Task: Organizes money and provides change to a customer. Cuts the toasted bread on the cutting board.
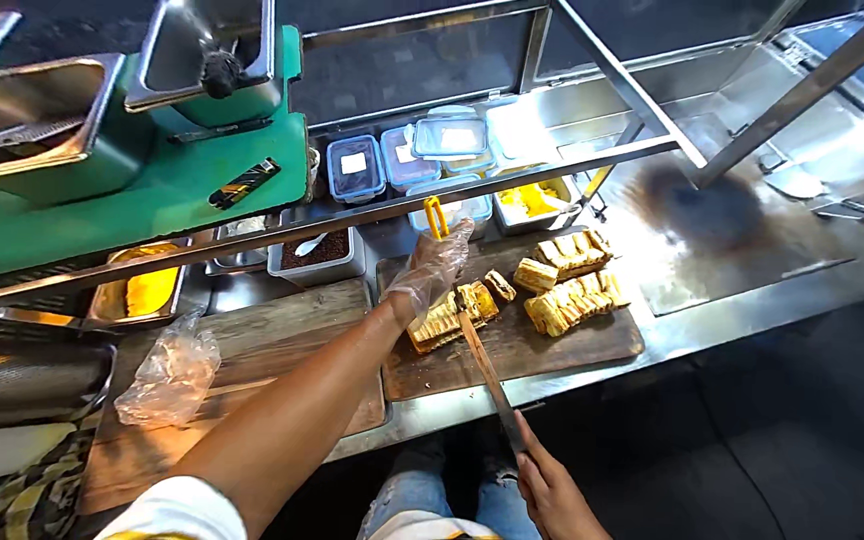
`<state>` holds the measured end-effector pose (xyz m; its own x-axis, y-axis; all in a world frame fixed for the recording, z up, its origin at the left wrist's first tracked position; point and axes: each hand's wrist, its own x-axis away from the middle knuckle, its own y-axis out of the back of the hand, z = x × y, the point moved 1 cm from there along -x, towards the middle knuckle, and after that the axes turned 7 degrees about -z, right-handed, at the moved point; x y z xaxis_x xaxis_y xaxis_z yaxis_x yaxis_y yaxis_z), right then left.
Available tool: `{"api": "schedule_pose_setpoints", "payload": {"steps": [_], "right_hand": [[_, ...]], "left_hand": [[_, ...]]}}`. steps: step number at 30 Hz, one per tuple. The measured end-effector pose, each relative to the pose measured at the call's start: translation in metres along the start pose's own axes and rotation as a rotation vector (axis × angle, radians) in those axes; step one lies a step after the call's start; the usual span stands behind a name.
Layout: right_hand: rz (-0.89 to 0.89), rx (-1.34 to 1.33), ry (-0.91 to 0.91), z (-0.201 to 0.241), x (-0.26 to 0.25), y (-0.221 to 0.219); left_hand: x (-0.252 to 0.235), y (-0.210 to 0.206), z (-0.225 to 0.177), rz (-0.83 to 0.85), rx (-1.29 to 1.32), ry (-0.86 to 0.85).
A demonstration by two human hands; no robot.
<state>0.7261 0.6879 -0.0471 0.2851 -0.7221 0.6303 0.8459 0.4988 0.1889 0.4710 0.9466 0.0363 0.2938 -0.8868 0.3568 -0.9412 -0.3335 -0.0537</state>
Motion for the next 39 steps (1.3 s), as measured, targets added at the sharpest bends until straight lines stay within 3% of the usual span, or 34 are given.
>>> {"api": "schedule_pose_setpoints", "payload": {"steps": [4, 7, 13, 19, 25, 30, 34, 39], "right_hand": [[-0.149, 0.506, 0.161, 0.024, 0.019, -0.002], [-0.143, 0.683, 0.060, 0.060, 0.007, -0.017], [-0.148, 0.761, 0.003, 0.121, -0.086, -0.043], [-0.208, 0.772, 0.009, 0.082, 0.010, -0.034], [-0.166, 0.798, -0.070, 0.096, -0.001, -0.036], [-0.198, 0.795, 0.009, 0.079, 0.028, -0.037], [-0.215, 0.835, 0.008, 0.095, -0.004, -0.040], [-0.119, 0.859, -0.082, 0.141, -0.096, -0.053]], "left_hand": [[0.036, 0.014, -0.055, 0.117, 0.193, -0.216], [0.022, 0.022, -0.034, 0.050, 0.187, -0.195], [0.004, 0.019, 0.003, -0.068, 0.096, -0.038], [-0.003, 0.028, 0.001, -0.075, 0.153, -0.039], [-0.006, 0.028, 0.004, -0.092, 0.134, -0.014], [-0.007, 0.030, 0.007, -0.094, 0.160, -0.015], [-0.007, 0.028, 0.005, -0.095, 0.199, -0.025], [-0.003, 0.020, 0.018, -0.109, 0.001, -0.036]]}}
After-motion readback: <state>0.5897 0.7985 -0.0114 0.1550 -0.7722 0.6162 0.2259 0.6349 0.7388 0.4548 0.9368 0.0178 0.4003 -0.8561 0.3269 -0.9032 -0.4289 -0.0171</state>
